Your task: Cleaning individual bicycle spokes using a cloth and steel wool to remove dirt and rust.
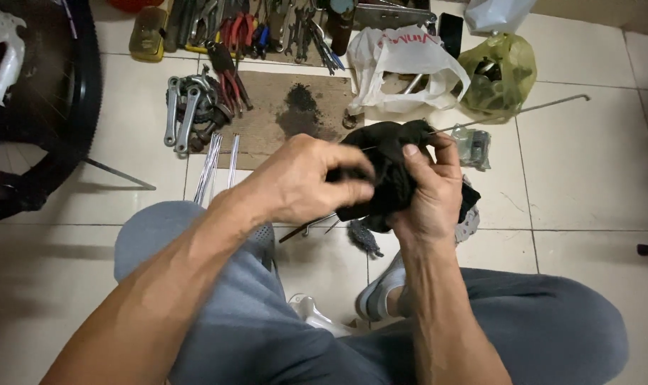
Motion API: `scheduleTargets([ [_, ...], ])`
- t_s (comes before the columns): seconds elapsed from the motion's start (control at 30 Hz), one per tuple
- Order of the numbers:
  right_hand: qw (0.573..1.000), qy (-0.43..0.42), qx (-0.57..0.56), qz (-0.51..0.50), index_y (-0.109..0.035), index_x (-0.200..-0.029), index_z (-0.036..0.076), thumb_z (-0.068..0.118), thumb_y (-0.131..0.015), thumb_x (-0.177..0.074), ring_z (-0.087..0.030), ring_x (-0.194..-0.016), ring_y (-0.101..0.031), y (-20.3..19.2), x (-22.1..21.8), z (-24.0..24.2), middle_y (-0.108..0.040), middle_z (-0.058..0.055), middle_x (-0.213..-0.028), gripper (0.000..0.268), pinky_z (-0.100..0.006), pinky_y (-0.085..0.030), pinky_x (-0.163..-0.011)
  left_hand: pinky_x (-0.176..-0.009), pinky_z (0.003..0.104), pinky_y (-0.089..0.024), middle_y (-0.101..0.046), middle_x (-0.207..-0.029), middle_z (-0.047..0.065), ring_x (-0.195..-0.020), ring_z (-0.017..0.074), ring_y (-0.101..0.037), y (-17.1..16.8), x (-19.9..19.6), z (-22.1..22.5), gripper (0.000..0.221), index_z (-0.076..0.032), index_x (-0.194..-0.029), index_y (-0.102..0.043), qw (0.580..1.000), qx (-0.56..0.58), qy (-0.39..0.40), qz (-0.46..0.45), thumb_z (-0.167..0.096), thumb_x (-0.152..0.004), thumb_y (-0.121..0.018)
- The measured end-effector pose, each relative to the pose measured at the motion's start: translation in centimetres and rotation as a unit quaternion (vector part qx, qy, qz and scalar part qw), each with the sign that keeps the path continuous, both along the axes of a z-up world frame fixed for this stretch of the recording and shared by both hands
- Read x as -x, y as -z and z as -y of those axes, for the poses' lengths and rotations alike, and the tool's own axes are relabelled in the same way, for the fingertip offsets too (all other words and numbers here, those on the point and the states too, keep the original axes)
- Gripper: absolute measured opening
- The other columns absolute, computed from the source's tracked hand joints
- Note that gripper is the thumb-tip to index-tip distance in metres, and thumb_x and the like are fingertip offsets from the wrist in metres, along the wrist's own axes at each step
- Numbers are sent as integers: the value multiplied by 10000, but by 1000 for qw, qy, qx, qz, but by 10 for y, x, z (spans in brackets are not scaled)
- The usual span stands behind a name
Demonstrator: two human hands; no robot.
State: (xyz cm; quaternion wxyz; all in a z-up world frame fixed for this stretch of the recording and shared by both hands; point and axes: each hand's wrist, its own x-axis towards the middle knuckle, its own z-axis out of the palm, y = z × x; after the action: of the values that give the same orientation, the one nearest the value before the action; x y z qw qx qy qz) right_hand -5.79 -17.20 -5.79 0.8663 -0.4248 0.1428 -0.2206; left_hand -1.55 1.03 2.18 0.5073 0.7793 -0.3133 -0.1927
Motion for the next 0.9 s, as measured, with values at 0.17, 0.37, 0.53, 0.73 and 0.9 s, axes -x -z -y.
scheduleTargets([
  [0.17, 999, -21, -23, 20, -648, -1071, 69, -33, -679, -895, -303, -911, -764, 2, 0, 14, -718, -185, -1005, 206, -428, -664, -847, -656, 388, -603, -757, -885, 177, -795, 278, -765, 28, -17, 3, 168, -35, -1058, -721, 991, -6, -132, -36, -100, -925, -642],
  [0.37, 998, -33, -46, 22, -634, -1082, 78, 2, -654, -920, -322, -940, -764, 7, -1, 19, -725, -194, -1016, 181, -452, -657, -889, -759, 483, -577, -712, -925, 153, -912, 392, -716, 50, -16, 2, 280, -120, -1046, -776, 972, -138, -143, 123, -245, -799, -815],
  [0.53, 997, -42, -57, 18, -625, -1069, 77, 20, -654, -922, -330, -945, -765, 13, -2, 20, -733, -210, -1014, 160, -451, -651, -889, -701, 371, -601, -783, -803, 67, -840, 267, -776, 36, -19, 5, 190, -159, -1014, -796, 985, -116, -126, 35, -261, -872, -721],
  [0.73, 998, -51, -36, -25, -611, -1083, 82, 23, -677, -896, -292, -896, -751, 15, 1, -4, -727, -156, -956, 207, -434, -638, -852, -674, 322, -588, -783, -770, 87, -788, 222, -774, 31, -12, 11, 115, -144, -928, -815, 988, -21, -152, -27, -163, -832, -755],
  [0.9, 997, -42, -42, -50, -633, -1068, 56, 28, -691, -887, -291, -879, -753, 16, -2, 5, -726, -150, -920, 192, -423, -631, -843, -683, 339, -587, -792, -782, 82, -793, 212, -768, 14, -10, 7, 114, -146, -911, -814, 988, -46, -137, -55, -165, -821, -748],
])
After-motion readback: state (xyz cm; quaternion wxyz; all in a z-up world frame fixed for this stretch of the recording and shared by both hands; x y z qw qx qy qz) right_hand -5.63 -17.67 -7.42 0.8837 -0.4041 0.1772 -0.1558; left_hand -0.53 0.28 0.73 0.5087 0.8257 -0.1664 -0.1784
